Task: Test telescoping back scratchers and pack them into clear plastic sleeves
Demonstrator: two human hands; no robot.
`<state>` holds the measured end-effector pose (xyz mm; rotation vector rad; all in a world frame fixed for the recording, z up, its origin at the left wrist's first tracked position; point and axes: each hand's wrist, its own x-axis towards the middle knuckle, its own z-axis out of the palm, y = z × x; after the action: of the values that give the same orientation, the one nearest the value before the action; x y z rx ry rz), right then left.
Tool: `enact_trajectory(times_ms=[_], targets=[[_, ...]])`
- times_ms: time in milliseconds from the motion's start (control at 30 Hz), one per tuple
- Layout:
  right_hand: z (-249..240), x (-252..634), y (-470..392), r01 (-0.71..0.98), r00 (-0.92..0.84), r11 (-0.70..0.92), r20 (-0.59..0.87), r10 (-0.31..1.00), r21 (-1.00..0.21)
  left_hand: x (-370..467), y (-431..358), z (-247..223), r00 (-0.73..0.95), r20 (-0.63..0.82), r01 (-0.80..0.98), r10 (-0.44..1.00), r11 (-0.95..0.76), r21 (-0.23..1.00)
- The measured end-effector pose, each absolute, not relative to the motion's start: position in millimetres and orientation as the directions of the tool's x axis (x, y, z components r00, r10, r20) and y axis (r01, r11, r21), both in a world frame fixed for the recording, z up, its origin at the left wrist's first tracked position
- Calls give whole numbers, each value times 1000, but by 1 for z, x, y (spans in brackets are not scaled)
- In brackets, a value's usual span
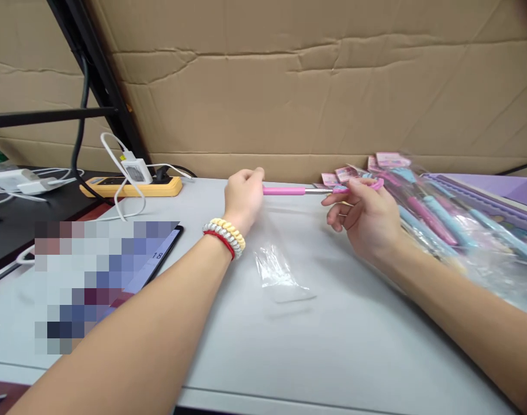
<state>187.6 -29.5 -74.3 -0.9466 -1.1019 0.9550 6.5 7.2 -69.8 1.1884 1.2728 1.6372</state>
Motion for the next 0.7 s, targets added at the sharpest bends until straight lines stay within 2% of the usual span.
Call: enact_trajectory(times_ms=[67, 133, 267, 400, 500, 567, 700], targets=[[-76, 192, -24, -153, 222, 307, 270, 937, -940, 11, -2, -67, -198, 359, 226, 912, -314, 922], [-78, 198, -18, -168, 267, 314, 263, 927, -935, 16, -11, -65, -62, 456, 413, 888, -393, 822], [-80, 206, -11, -208, 321, 323, 247, 914, -923, 19, -22, -63, 175, 460, 609, 871, -463, 645], [-78, 201, -18, -320, 249, 292, 217, 944, -902, 20, -25, -63, 289, 437, 687, 852, -503, 525], [-71, 193, -27, -401, 114, 220, 190, 975, -889, 24, -27, -63, 334, 467, 689, 819, -550, 472], [-64, 189, -31, -378, 18, 187, 194, 981, -907, 28, -29, -63, 359, 488, 667, 796, -584, 462], [-51, 187, -27, -200, -69, 114, 131, 989, -973, 29, -28, -63, 415, 445, 660, 793, -599, 453]])
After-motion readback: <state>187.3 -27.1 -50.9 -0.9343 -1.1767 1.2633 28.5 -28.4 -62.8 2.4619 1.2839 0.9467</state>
